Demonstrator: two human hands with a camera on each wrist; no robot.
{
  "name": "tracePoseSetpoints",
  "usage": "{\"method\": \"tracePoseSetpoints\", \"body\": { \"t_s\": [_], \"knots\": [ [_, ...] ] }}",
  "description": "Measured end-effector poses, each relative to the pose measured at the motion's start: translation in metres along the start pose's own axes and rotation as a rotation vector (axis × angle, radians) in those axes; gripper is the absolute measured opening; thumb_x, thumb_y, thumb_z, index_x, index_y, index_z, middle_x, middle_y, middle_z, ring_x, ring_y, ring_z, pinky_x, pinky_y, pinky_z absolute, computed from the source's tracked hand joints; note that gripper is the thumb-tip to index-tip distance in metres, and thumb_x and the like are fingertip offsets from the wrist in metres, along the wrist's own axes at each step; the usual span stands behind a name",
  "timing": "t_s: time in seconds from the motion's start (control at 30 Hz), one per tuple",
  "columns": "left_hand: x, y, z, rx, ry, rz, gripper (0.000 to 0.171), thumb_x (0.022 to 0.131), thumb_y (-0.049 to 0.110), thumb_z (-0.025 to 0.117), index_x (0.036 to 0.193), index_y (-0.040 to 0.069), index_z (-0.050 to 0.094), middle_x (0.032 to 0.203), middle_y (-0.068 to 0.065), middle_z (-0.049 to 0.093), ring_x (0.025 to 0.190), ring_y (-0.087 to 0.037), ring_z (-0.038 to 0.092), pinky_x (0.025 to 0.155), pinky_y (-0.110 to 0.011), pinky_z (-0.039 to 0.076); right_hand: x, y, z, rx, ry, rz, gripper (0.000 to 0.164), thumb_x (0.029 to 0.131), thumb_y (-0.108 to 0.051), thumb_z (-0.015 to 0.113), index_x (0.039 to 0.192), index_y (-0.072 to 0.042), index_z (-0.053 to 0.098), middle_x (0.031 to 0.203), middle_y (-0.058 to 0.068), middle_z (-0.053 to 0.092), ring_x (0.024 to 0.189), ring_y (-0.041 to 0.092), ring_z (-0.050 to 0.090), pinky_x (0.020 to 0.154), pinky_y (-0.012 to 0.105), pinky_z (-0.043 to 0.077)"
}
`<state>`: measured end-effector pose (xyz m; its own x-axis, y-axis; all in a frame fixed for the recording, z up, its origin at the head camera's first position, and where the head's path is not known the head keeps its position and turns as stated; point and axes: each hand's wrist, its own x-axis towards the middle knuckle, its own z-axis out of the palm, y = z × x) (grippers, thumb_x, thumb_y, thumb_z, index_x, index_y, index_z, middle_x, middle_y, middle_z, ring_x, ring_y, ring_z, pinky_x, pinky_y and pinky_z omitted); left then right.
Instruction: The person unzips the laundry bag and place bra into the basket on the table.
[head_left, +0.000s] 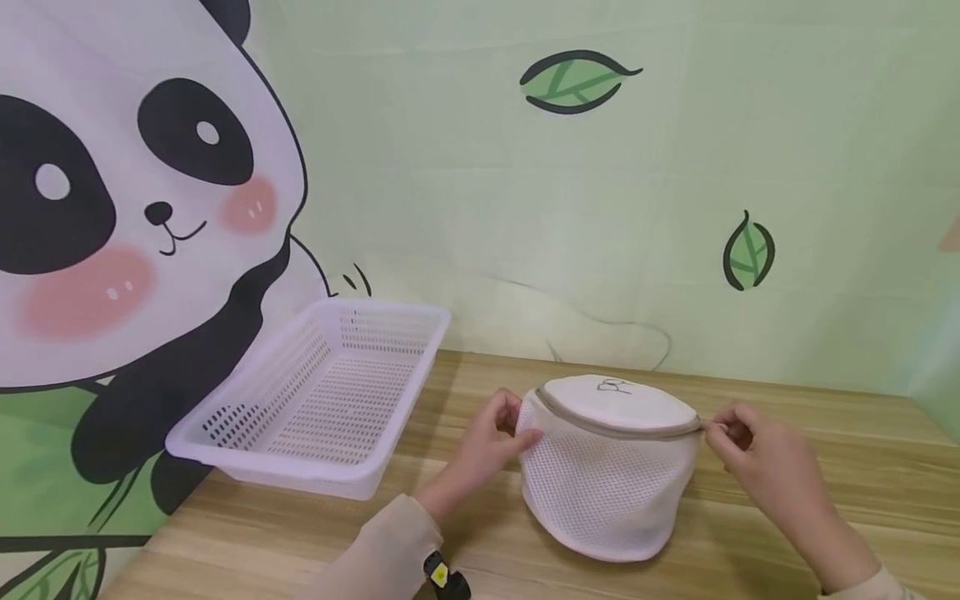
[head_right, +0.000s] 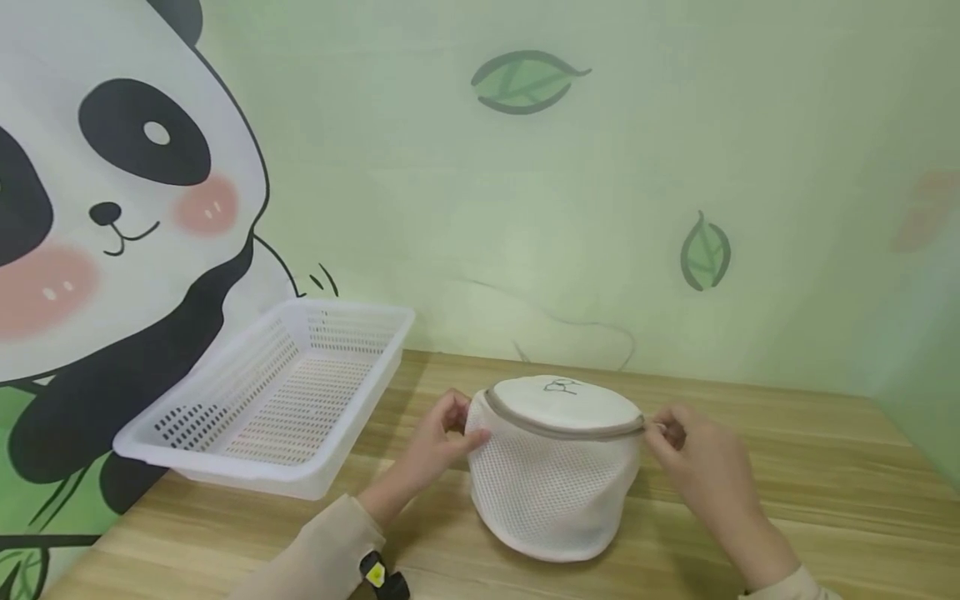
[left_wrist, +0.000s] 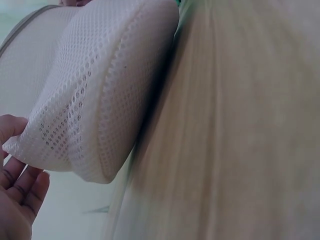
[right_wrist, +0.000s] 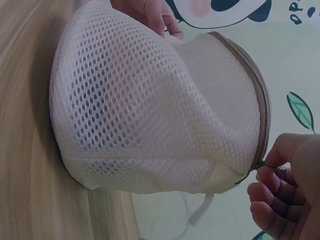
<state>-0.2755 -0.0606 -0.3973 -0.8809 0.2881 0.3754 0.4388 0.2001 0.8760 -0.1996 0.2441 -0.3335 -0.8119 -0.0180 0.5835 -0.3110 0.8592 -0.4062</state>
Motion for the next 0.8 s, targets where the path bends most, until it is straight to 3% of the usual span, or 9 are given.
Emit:
{"method": "tracePoseSetpoints", "body": {
  "t_s": [0.17,0.33,0.5,0.8],
  "knots": [
    [-0.005,0.005,0.001,0.027,0.009,0.033,0.025,0.084,0.009,0.072,0.095,0.001,0.052,0.083,-0.016,0.062,0.072,-0.007,0.053,0.067,-0.019,0.047,0.000,0.004,-0.003,-0.018,-0.051,0.022,0.009,0.087,-0.015,0.062,0.083,-0.008,0.065,0.060,-0.005,0.057,0.052,-0.006,0.041,0.049,0.020,0.035],
    [-0.010,0.007,0.004,0.072,0.031,0.075,0.022,0.084,0.009,0.071,0.094,0.003,0.052,0.081,-0.012,0.060,0.074,-0.005,0.052,0.072,-0.032,0.052,-0.003,0.008,-0.006,-0.032,-0.107,0.054,0.012,0.090,-0.018,0.061,0.087,-0.007,0.067,0.063,-0.005,0.059,0.054,-0.004,0.043,0.049,0.021,0.036],
    [-0.014,0.008,0.008,0.096,0.044,0.117,0.020,0.085,0.009,0.071,0.093,0.002,0.054,0.084,-0.012,0.061,0.077,-0.006,0.052,0.074,-0.025,0.051,-0.004,0.011,-0.008,-0.045,-0.107,0.040,0.011,0.090,-0.017,0.061,0.086,-0.009,0.067,0.064,-0.005,0.059,0.057,-0.004,0.044,0.050,0.020,0.037],
    [-0.027,0.012,0.013,0.097,0.076,0.121,0.018,0.085,0.009,0.071,0.093,0.003,0.056,0.087,-0.010,0.063,0.080,-0.008,0.055,0.075,-0.022,0.050,-0.007,0.016,-0.010,-0.063,-0.133,0.047,0.012,0.090,-0.020,0.063,0.086,-0.010,0.067,0.067,-0.005,0.060,0.060,-0.003,0.044,0.052,0.020,0.038]
  ]
}}
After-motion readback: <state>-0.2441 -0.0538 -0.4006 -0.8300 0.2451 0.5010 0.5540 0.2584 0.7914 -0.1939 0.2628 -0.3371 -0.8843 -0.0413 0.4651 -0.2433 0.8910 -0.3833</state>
